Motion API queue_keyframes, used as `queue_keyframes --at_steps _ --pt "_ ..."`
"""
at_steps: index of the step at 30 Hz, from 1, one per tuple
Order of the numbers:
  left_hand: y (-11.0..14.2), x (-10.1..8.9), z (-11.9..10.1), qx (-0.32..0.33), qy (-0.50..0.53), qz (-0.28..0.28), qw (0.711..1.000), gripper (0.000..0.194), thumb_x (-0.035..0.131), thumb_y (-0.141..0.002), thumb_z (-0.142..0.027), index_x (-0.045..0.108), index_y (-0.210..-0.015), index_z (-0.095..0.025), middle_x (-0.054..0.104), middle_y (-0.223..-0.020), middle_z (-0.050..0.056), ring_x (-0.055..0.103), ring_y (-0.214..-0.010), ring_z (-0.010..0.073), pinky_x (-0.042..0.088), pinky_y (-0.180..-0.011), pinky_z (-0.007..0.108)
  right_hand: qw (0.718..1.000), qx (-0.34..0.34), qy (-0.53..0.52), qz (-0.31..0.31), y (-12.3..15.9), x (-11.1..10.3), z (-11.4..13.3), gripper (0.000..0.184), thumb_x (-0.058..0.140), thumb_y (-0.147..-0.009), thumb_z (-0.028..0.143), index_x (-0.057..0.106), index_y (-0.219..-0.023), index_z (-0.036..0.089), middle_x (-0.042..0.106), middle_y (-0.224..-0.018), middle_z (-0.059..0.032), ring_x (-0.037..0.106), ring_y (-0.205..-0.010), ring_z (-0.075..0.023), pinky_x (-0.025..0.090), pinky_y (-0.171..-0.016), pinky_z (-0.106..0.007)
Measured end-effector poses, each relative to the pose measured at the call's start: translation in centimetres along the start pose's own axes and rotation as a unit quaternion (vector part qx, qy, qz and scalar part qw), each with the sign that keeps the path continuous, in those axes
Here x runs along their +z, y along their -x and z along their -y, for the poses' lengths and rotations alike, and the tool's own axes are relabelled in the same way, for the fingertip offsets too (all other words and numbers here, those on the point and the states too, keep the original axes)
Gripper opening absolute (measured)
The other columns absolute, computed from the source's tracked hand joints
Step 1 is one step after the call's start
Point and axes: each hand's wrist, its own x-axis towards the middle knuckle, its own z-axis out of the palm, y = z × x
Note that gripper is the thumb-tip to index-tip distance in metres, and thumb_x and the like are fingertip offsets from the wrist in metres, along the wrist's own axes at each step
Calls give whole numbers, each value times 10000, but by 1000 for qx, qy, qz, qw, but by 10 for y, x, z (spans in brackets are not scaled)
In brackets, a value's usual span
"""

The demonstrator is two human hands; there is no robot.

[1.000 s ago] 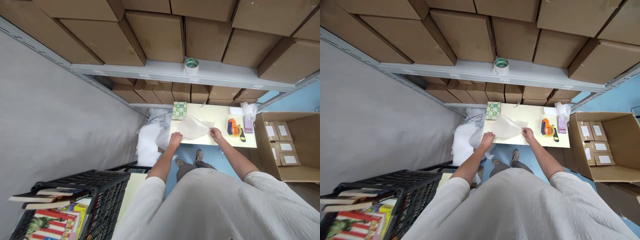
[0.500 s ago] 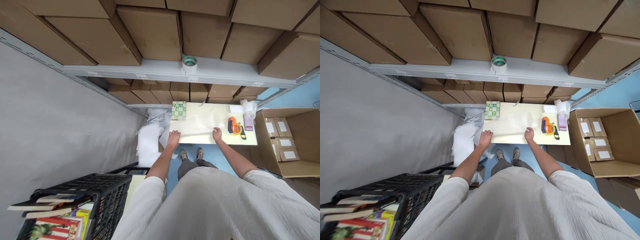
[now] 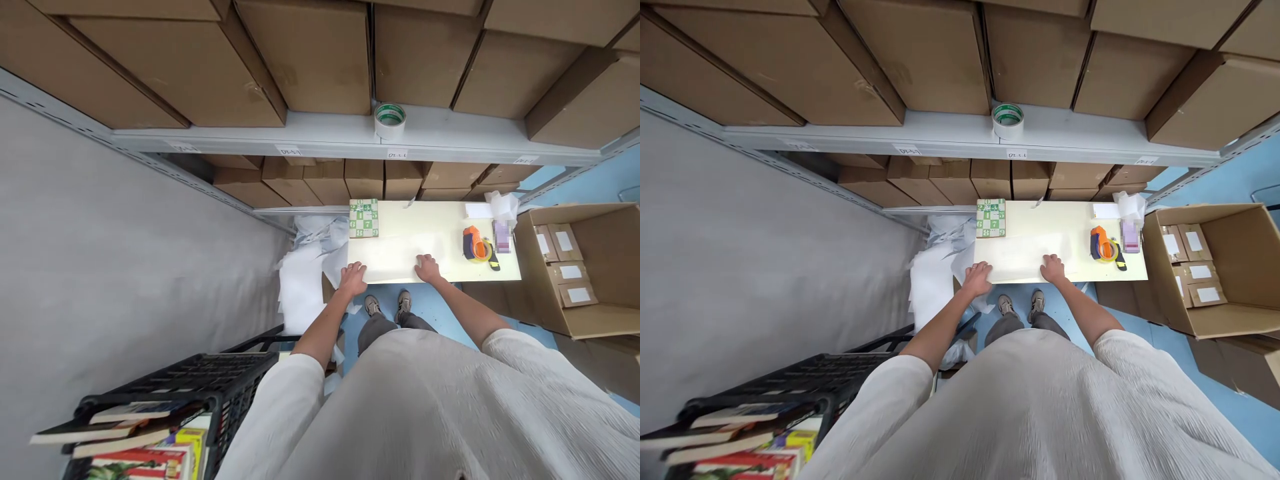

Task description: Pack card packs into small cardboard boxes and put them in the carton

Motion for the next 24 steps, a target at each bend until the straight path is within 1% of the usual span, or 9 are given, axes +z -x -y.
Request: queue_keyframes --at_steps 3,6,8,11,15,17,19,22,24 --pt "-4 5 -9 -2 34 -8 999 523 566 -960 -201 600 -1480 -245 473 -1688 134 431 -1523 336 373 -1225 494 1000 3 19 22 3 6 0 522 546 -1007 308 595 -1522 235 488 -1592 -196 517 -1408 -388 478 -1148 -523" --pt "-13 11 -19 -8 50 -31 998 537 487 -1013 -205 561 -1545 -216 450 -1715 166 431 -1544 336 376 -1243 494 999 8 24 28 4 6 -1 548 552 -1009 313 569 -1552 238 486 -1583 -190 523 -1415 -375 488 -1142 -482" --pt "-19 16 -24 -12 56 -36 998 559 495 -1025 -233 532 -1582 -204 416 -1743 187 416 -1569 353 366 -1257 508 999 11 25 35 4 6 -2 552 562 -1006 320 568 -1552 238 496 -1565 -187 538 -1401 -370 498 -1130 -466" --pt "-24 24 -23 -19 56 -32 998 639 555 -1007 -249 472 -1640 -209 377 -1773 199 366 -1620 370 333 -1283 524 999 17 22 39 4 5 -3 549 579 -996 316 579 -1540 241 508 -1549 -182 547 -1393 -369 509 -1113 -453" --pt "-24 33 -18 -10 45 -25 999 735 579 -967 -175 416 -1684 -187 329 -1797 217 323 -1653 378 312 -1302 532 999 31 16 11 0 7 5 534 572 -995 296 597 -1524 231 516 -1554 -184 544 -1410 -363 506 -1123 -439" --pt "-23 34 -15 2 42 -30 999 727 553 -964 -128 428 -1679 -167 324 -1796 227 331 -1649 377 322 -1301 528 1000 27 -2 -7 -8 7 18 521 558 -998 288 613 -1511 213 531 -1549 -190 551 -1406 -357 503 -1134 -439" --pt "-23 33 -12 8 48 -36 998 699 539 -972 -112 455 -1664 -170 354 -1777 232 364 -1625 381 357 -1283 529 999 12 -32 -15 -22 7 37 507 554 -995 284 636 -1488 200 568 -1520 -187 586 -1360 -340 506 -1137 -434" --pt "-26 30 -9 15 55 -51 997 660 558 -986 -130 491 -1637 -216 432 -1726 216 437 -1558 382 414 -1237 544 997 -3 -81 -14 -49 7 76 478 573 -984 300 667 -1443 206 627 -1455 -160 644 -1261 -304 520 -1119 -416" --pt "-27 29 -7 21 53 -58 997 650 586 -987 -148 499 -1624 -246 475 -1695 197 472 -1516 373 432 -1217 549 994 1 -106 -16 -69 8 103 457 596 -980 325 682 -1412 205 645 -1432 -153 657 -1241 -298 526 -1106 -412"
